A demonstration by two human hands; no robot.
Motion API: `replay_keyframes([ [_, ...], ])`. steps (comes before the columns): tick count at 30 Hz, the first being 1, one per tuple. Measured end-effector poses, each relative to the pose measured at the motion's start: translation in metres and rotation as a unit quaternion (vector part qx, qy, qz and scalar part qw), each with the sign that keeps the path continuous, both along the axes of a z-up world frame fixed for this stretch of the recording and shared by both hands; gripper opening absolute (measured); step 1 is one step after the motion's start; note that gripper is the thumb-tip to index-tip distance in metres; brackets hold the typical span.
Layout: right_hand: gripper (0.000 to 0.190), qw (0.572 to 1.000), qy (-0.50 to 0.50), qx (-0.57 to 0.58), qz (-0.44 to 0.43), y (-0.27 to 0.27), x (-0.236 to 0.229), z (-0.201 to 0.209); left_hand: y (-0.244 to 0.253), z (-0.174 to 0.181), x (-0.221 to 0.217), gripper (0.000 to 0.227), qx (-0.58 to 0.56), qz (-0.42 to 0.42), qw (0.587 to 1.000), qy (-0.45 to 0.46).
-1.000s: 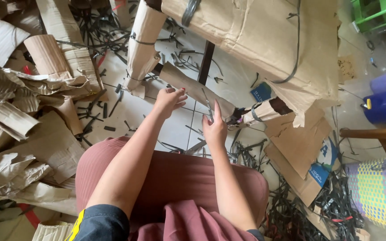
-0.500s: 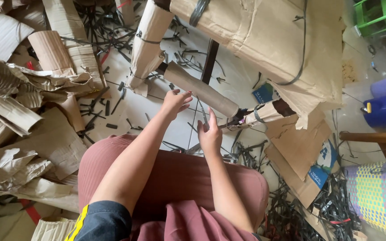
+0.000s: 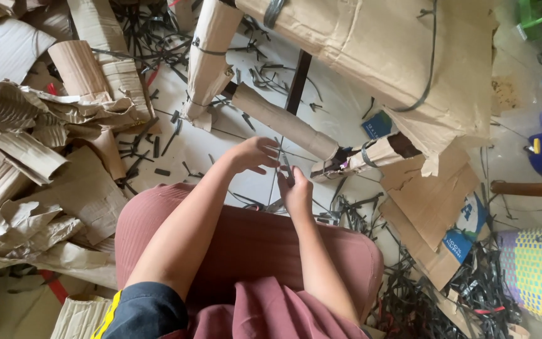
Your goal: Removing plastic straps and cardboard packaging from furniture legs using scissors
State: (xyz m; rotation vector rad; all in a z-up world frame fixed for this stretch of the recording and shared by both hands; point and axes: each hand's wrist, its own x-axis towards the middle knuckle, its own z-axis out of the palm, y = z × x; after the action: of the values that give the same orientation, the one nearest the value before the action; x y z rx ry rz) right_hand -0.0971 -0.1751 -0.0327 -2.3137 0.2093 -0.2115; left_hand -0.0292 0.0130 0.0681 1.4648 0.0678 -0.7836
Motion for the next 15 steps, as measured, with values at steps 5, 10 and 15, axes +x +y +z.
replay_keyframes([
  [5, 0.018, 0.999, -0.001, 0.035, 0.025, 0.014, -0.012, 0.024, -0.018, -0.055, 0.012, 0.038, -0.024, -0.013, 0.997, -0.067],
  [10, 0.013, 0.997, -0.012, 0.068, 0.034, 0.016, -0.025, 0.027, 0.003, -0.061, 0.027, 0.024, 0.008, 0.091, 0.993, -0.076],
  [15, 0.019, 0.994, -0.049, 0.075, 0.063, -0.002, -0.054, 0.042, 0.034, -0.056, 0.04, 0.023, -0.002, 0.249, 0.966, -0.073],
])
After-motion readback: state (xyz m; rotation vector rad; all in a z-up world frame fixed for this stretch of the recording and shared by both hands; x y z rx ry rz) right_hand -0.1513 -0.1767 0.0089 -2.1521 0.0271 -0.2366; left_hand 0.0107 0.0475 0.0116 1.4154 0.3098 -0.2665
